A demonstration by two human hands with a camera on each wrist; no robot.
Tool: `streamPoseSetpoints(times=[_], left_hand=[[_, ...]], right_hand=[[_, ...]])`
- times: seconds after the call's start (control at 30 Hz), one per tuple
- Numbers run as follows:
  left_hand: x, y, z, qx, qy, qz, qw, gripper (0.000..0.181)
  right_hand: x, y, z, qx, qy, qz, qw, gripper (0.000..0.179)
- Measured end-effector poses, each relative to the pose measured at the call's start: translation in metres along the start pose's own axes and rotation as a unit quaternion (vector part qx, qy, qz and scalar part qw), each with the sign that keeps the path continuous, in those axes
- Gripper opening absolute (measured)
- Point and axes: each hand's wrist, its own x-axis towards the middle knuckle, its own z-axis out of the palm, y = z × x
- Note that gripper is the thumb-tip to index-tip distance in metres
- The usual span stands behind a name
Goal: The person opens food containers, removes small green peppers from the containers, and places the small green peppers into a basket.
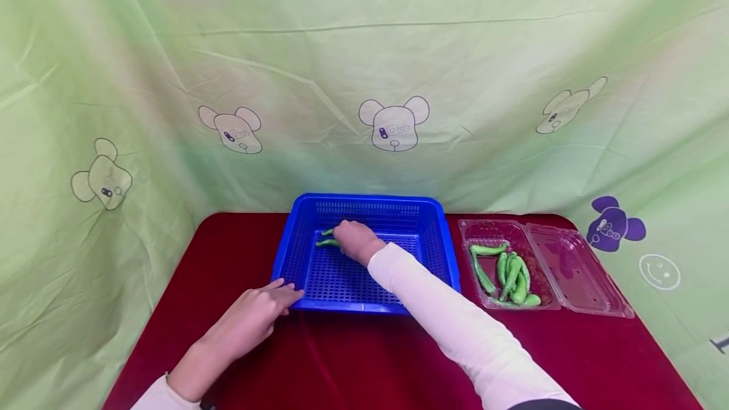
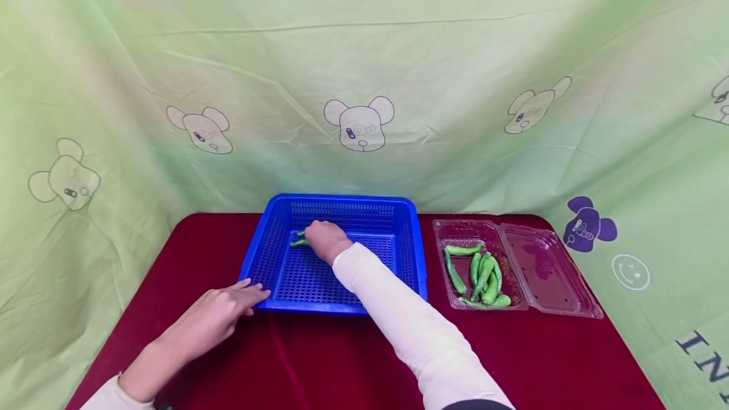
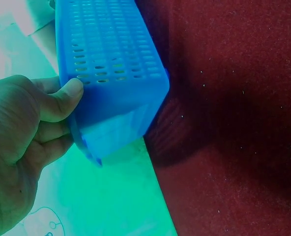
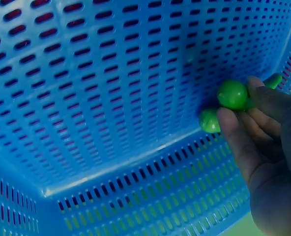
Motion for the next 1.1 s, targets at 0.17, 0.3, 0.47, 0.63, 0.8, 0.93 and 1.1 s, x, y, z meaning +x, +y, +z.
streamPoseSetpoints(times=[0.17,0.3,0.47,0.63,0.8,0.93,1.1], left_hand=[[0.001,0.001,0.0,-0.003,0.004,-0.002,1.0,0.039],[0.001,0.001,0.001,-0.004,0.007,-0.001,1.0,0.04],[0.001,0.001,0.001,-0.002,0.009,0.002,1.0,0.04],[0.0,0.0,0.001,0.0,0.01,0.003,0.9999,0.04],[-0.001,0.001,0.002,-0.003,0.009,-0.001,1.0,0.039],[-0.001,0.0,0.002,-0.007,0.009,-0.005,0.9999,0.039],[0.0,0.0,0.002,-0.005,0.014,-0.002,0.9999,0.04]], right_hand=[[0.002,-0.002,0.008,-0.012,0.005,0.013,0.9998,0.015],[0.003,-0.003,0.01,-0.024,0.009,0.021,0.9994,0.014],[0.003,-0.002,0.01,-0.028,0.011,0.024,0.9993,0.004],[0.005,-0.001,0.01,-0.017,-0.001,0.025,0.9995,0.011],[0.004,0.001,0.005,0.0,0.0,0.026,0.9997,0.018],[0.002,0.012,-0.009,0.022,0.013,0.026,0.9994,0.016],[-0.008,0.04,-0.03,0.035,0.023,0.028,0.9987,0.022]])
